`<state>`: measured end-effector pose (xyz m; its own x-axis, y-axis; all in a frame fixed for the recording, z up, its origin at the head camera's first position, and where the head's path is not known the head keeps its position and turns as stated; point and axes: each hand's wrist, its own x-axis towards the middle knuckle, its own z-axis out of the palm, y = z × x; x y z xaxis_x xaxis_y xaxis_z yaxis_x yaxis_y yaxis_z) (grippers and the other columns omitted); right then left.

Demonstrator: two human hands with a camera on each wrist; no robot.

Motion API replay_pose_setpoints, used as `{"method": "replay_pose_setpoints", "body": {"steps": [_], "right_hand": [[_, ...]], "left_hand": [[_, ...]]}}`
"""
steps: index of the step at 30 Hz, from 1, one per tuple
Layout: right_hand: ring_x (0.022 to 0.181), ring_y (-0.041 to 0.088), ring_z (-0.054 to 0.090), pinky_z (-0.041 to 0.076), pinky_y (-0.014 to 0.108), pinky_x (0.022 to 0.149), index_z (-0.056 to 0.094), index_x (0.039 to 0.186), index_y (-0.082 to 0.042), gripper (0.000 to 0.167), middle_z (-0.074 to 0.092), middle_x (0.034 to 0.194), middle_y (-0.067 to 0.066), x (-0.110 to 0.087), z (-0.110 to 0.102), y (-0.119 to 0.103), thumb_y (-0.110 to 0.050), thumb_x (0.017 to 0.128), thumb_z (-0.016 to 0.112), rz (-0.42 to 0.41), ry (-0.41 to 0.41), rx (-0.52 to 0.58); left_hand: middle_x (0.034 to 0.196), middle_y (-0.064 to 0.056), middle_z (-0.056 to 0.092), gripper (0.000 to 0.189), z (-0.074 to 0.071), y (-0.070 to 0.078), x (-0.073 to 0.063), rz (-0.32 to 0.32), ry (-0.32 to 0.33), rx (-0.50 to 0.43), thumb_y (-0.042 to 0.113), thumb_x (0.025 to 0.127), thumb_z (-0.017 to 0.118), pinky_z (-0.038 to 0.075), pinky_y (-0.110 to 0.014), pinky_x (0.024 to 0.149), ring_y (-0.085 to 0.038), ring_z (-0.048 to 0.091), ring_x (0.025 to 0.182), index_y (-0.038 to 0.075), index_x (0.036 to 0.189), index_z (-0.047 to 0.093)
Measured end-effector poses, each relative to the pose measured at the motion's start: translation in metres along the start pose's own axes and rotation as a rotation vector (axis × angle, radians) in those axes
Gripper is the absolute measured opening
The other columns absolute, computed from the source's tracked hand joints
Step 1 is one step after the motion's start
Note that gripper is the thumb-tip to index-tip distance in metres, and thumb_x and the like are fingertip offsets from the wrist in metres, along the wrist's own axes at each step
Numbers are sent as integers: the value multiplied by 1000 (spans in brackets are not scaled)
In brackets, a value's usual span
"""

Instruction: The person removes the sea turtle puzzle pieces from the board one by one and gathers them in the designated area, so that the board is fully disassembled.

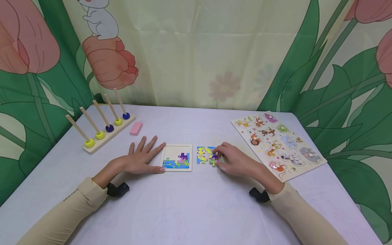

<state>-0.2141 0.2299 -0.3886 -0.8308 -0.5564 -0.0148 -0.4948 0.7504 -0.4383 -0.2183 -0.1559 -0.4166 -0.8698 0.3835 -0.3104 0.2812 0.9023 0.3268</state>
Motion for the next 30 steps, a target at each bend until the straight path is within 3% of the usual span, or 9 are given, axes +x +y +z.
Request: {"method": "replay_pose_setpoints", "body": {"steps": [30], "right_hand": [[97, 16, 54, 45, 27, 81, 69, 131, -11, 35, 63, 107, 1, 3, 2, 1, -16, 96, 75, -6, -36, -6]], "left_hand": [[179, -3, -21, 107, -1, 0, -3, 14, 0, -8, 84, 88, 58, -17, -80, 120, -44, -30, 161, 41, 170, 4]]}}
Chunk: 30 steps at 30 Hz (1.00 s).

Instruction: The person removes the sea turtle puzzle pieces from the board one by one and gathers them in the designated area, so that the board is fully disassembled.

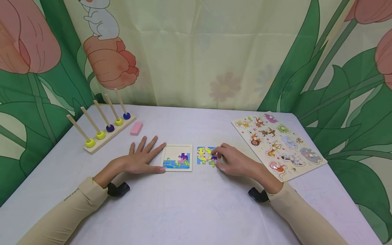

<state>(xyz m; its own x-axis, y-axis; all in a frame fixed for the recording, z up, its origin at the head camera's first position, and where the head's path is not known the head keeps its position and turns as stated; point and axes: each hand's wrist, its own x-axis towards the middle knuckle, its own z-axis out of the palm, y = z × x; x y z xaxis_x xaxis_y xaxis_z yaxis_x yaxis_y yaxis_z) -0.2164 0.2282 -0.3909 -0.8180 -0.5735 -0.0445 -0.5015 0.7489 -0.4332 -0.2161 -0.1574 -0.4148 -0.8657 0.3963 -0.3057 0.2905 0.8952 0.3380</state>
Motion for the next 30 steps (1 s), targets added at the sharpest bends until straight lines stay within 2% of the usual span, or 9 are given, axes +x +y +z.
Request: {"method": "replay_pose_setpoints", "body": {"steps": [17, 30], "right_hand": [[97, 15, 55, 47, 28, 83, 70, 130, -11, 34, 64, 107, -1, -1, -1, -4, -13, 97, 75, -34, 28, 16], [95, 14, 57, 51, 25, 81, 71, 130, -12, 33, 65, 111, 1, 20, 8, -28, -15, 97, 75, -64, -6, 57]], "left_hand": [[179, -3, -21, 108, 0, 1, 1, -1, -3, 0, 84, 87, 59, -17, -80, 120, -45, -29, 162, 41, 170, 5], [179, -3, -21, 108, 1, 0, 2, -6, -5, 7, 85, 87, 58, -17, -80, 120, -45, -29, 162, 41, 170, 4]]}}
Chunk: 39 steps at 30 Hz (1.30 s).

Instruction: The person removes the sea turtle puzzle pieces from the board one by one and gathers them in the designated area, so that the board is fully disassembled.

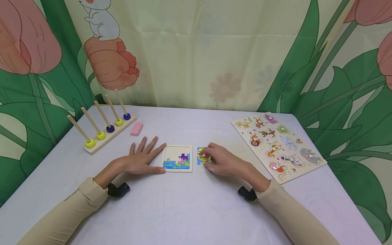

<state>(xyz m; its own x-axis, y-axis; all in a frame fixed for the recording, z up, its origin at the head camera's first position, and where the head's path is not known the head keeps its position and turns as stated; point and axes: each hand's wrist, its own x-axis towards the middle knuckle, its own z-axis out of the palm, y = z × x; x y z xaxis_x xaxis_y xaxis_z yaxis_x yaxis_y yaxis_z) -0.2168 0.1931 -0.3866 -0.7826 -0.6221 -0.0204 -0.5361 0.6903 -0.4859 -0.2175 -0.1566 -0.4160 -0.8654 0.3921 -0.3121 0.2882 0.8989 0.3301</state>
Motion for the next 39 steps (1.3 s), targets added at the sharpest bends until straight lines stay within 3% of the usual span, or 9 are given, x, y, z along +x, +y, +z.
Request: {"method": "replay_pose_setpoints", "body": {"steps": [11, 15, 25, 39], "right_hand": [[98, 16, 59, 51, 30, 89, 70, 131, -11, 33, 65, 114, 3, 25, 11, -21, -15, 98, 71, -76, -11, 7], [94, 16, 57, 50, 29, 85, 71, 131, -11, 33, 64, 115, 4, 32, 14, -26, -16, 98, 72, -109, -17, 4], [98, 18, 54, 47, 30, 86, 68, 138, -13, 40, 61, 125, 8, 41, 18, -32, -25, 100, 73, -94, -38, -27], [101, 16, 54, 46, 29, 89, 68, 139, -9, 41, 59, 129, 9, 45, 17, -32, -23, 101, 72, -76, -86, -14]], "left_hand": [[179, -6, -19, 110, 1, -2, 1, 4, 1, -11, 88, 86, 56, -17, -80, 120, -46, -28, 162, 40, 171, 6], [179, -5, -20, 109, 3, -4, 3, 4, 3, -5, 88, 86, 55, -17, -79, 120, -45, -28, 162, 41, 170, 6], [179, -3, -20, 107, 4, -5, 6, 4, 9, 20, 87, 87, 56, -15, -80, 121, -45, -27, 162, 43, 170, 4], [180, -4, -19, 107, 3, -2, 5, -2, 6, 14, 86, 87, 57, -16, -80, 121, -46, -27, 162, 41, 170, 6]]}}
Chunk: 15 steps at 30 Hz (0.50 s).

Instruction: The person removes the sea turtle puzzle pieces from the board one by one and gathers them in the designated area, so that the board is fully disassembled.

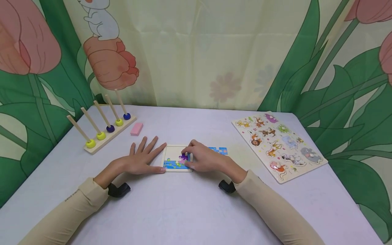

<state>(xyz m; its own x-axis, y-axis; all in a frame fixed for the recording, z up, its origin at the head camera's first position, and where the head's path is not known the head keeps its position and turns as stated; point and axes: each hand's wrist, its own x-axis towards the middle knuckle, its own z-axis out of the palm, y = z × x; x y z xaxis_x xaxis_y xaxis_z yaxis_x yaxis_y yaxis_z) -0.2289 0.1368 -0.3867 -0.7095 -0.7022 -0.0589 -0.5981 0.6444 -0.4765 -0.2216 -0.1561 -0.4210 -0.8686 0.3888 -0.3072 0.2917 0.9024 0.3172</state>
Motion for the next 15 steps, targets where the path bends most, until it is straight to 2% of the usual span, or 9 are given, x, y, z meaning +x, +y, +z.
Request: {"method": "replay_pose_setpoints", "body": {"steps": [15], "right_hand": [[93, 15, 54, 47, 28, 85, 71, 133, -10, 35, 60, 122, 8, 4, -2, -2, -20, 100, 74, 43, -19, 45]], "left_hand": [[179, -5, -20, 108, 0, 0, -1, -10, -8, 0, 86, 87, 56, -17, -80, 120, -45, -29, 161, 41, 170, 5]]}}
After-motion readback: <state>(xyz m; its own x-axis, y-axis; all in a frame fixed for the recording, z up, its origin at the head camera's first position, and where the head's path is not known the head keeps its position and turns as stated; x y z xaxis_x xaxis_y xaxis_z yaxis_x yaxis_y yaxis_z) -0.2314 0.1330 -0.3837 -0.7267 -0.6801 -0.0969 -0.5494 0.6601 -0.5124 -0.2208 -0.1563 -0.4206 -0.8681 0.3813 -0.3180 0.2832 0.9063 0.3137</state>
